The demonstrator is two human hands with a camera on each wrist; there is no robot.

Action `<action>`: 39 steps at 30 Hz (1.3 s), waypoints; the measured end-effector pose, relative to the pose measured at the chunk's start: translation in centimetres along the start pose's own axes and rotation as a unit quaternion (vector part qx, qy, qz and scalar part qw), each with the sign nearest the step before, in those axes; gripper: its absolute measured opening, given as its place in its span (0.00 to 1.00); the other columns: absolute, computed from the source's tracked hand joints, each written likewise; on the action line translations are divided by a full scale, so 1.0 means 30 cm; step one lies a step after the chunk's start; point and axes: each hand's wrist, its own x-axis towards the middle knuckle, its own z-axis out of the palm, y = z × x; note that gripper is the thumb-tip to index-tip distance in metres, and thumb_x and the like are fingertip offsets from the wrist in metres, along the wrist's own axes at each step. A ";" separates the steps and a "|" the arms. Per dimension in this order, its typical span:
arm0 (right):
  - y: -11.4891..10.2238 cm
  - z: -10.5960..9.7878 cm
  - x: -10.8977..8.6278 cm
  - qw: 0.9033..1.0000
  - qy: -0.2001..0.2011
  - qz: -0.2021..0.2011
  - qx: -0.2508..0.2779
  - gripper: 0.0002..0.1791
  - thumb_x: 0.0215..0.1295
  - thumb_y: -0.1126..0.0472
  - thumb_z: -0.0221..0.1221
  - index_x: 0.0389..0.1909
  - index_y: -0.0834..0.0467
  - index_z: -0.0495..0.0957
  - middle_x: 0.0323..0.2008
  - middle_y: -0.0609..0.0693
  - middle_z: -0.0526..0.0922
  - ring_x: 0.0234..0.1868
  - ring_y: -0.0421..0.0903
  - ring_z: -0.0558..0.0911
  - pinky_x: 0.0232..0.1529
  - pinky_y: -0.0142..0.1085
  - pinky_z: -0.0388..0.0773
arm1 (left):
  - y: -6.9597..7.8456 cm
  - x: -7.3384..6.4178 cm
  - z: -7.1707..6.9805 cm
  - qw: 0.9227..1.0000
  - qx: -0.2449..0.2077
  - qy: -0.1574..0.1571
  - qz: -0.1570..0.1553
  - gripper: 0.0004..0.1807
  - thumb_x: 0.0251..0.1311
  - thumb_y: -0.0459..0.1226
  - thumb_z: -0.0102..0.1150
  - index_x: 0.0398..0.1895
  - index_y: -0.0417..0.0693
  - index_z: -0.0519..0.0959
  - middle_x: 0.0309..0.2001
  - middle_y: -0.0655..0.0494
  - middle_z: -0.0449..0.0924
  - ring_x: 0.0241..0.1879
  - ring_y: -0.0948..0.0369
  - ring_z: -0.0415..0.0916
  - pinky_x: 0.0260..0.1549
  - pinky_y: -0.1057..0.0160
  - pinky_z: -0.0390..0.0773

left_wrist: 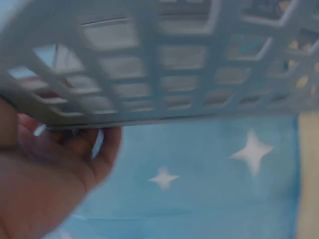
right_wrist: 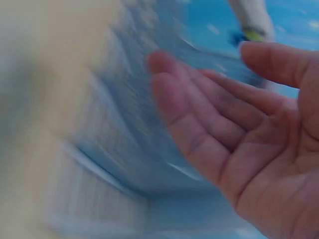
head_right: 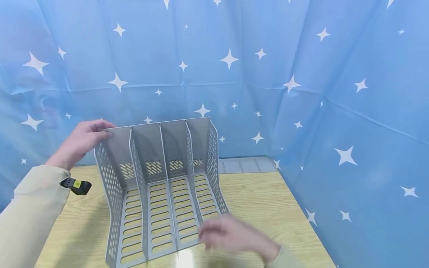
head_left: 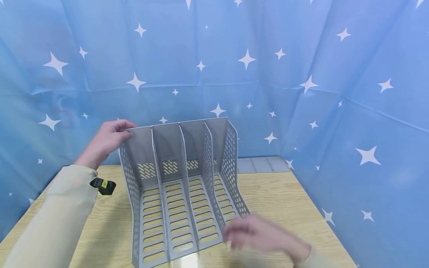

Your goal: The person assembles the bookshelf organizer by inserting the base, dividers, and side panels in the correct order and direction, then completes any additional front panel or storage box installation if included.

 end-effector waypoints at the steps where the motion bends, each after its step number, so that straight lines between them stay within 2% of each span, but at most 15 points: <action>1: -0.024 -0.072 0.019 0.999 0.044 -0.008 -0.031 0.13 0.79 0.63 0.53 0.54 0.61 0.83 0.42 0.49 0.89 0.40 0.38 0.87 0.43 0.32 0.84 | 0.017 0.006 -0.007 0.999 0.048 -0.002 0.003 0.19 0.75 0.32 0.46 0.62 0.33 0.77 0.60 0.32 0.77 0.60 0.43 0.73 0.55 0.46 0.74; 2: -0.039 -0.144 0.047 0.993 0.091 -0.028 -0.070 0.12 0.78 0.65 0.53 0.52 0.63 0.83 0.41 0.52 0.88 0.39 0.42 0.87 0.42 0.33 0.85 | 0.037 0.010 -0.013 0.996 0.090 -0.006 0.010 0.19 0.74 0.32 0.45 0.62 0.33 0.78 0.60 0.30 0.78 0.61 0.38 0.72 0.56 0.40 0.72; 3: -0.059 -0.217 0.076 0.986 0.140 -0.019 -0.091 0.11 0.77 0.66 0.54 0.52 0.64 0.83 0.42 0.54 0.88 0.40 0.46 0.87 0.42 0.35 0.86 | 0.059 0.014 -0.017 0.991 0.131 -0.013 0.017 0.20 0.74 0.32 0.44 0.62 0.32 0.77 0.60 0.28 0.77 0.61 0.35 0.72 0.57 0.36 0.72; 6: -0.103 -0.408 0.185 0.950 0.248 0.025 -0.186 0.13 0.76 0.69 0.54 0.55 0.66 0.81 0.47 0.60 0.87 0.43 0.56 0.87 0.46 0.43 0.86 | 0.115 0.030 -0.008 0.973 0.222 -0.051 0.026 0.21 0.71 0.33 0.46 0.62 0.31 0.76 0.58 0.27 0.78 0.58 0.32 0.74 0.56 0.32 0.72; 8: -0.110 -0.499 0.268 0.929 0.271 0.065 -0.246 0.17 0.76 0.67 0.54 0.62 0.66 0.78 0.56 0.62 0.84 0.50 0.59 0.85 0.52 0.50 0.84 | 0.134 0.047 0.012 0.963 0.259 -0.076 0.022 0.19 0.70 0.34 0.49 0.59 0.31 0.75 0.51 0.30 0.80 0.51 0.35 0.77 0.50 0.35 0.76; 10: -0.107 -0.560 0.352 0.921 0.251 0.107 -0.279 0.24 0.77 0.62 0.55 0.70 0.65 0.72 0.66 0.63 0.76 0.60 0.62 0.80 0.61 0.55 0.78 | 0.137 0.060 0.030 0.953 0.288 -0.089 0.018 0.13 0.70 0.34 0.53 0.50 0.32 0.76 0.40 0.36 0.80 0.41 0.41 0.77 0.41 0.43 0.78; 12: -0.093 -0.596 0.432 0.917 0.217 0.132 -0.307 0.30 0.77 0.58 0.55 0.75 0.64 0.65 0.74 0.63 0.68 0.70 0.63 0.71 0.71 0.57 0.68 | 0.128 0.068 0.039 0.947 0.308 -0.090 0.016 0.06 0.69 0.34 0.54 0.40 0.37 0.74 0.30 0.44 0.75 0.33 0.48 0.73 0.32 0.50 0.74; 15: -0.070 -0.617 0.526 0.920 0.166 0.152 -0.322 0.35 0.78 0.55 0.55 0.78 0.65 0.59 0.77 0.64 0.62 0.77 0.63 0.62 0.77 0.56 0.58 | 0.114 0.071 0.044 0.944 0.319 -0.081 0.023 0.06 0.67 0.33 0.56 0.32 0.42 0.72 0.26 0.49 0.71 0.29 0.51 0.71 0.29 0.54 0.70; 17: -0.057 -0.617 0.564 0.919 0.150 0.163 -0.325 0.33 0.78 0.55 0.56 0.76 0.66 0.62 0.73 0.65 0.68 0.74 0.62 0.66 0.75 0.55 0.62 | 0.109 0.069 0.043 0.947 0.311 -0.078 0.029 0.06 0.66 0.33 0.56 0.31 0.43 0.72 0.25 0.50 0.71 0.29 0.52 0.71 0.29 0.54 0.71; 19: -0.054 -0.610 0.584 0.917 0.147 0.176 -0.325 0.28 0.77 0.56 0.57 0.71 0.66 0.68 0.64 0.65 0.76 0.66 0.61 0.75 0.68 0.54 0.71 | 0.109 0.066 0.039 0.949 0.304 -0.080 0.032 0.07 0.65 0.33 0.57 0.30 0.44 0.72 0.24 0.51 0.70 0.29 0.52 0.71 0.30 0.54 0.71; 22: -0.067 -0.601 0.595 0.911 0.145 0.192 -0.334 0.16 0.75 0.58 0.59 0.54 0.65 0.75 0.45 0.61 0.82 0.46 0.56 0.80 0.50 0.50 0.78 | 0.117 0.058 0.029 0.950 0.296 -0.094 0.030 0.09 0.64 0.33 0.59 0.26 0.47 0.71 0.23 0.53 0.69 0.27 0.54 0.70 0.30 0.55 0.71; 25: -0.095 -0.600 0.592 0.905 0.115 0.202 -0.356 0.11 0.72 0.58 0.62 0.42 0.63 0.76 0.36 0.57 0.79 0.36 0.52 0.76 0.40 0.45 0.76 | 0.135 0.054 0.022 0.947 0.300 -0.112 0.038 0.15 0.62 0.32 0.62 0.22 0.50 0.67 0.21 0.55 0.64 0.24 0.57 0.66 0.28 0.58 0.68; 31: -0.130 -0.604 0.570 0.896 0.031 0.215 -0.387 0.11 0.72 0.56 0.63 0.36 0.61 0.78 0.29 0.52 0.76 0.32 0.48 0.74 0.39 0.43 0.75 | 0.180 0.065 0.030 0.929 0.339 -0.127 0.076 0.19 0.52 0.30 0.63 0.18 0.54 0.62 0.19 0.58 0.61 0.22 0.58 0.63 0.26 0.59 0.66; 35: -0.127 -0.594 0.562 0.898 0.030 0.215 -0.382 0.12 0.73 0.55 0.63 0.33 0.58 0.76 0.27 0.50 0.73 0.31 0.47 0.73 0.39 0.42 0.75 | 0.182 0.072 0.040 0.925 0.349 -0.133 0.069 0.22 0.50 0.33 0.68 0.16 0.55 0.62 0.19 0.57 0.68 0.25 0.57 0.69 0.29 0.57 0.74; 39: -0.117 -0.578 0.553 0.905 0.034 0.215 -0.365 0.12 0.72 0.55 0.64 0.32 0.56 0.74 0.27 0.49 0.73 0.32 0.46 0.74 0.40 0.42 0.77 | 0.164 0.076 0.060 0.927 0.343 -0.140 0.056 0.25 0.52 0.40 0.74 0.15 0.55 0.63 0.19 0.58 0.69 0.25 0.57 0.70 0.30 0.56 0.75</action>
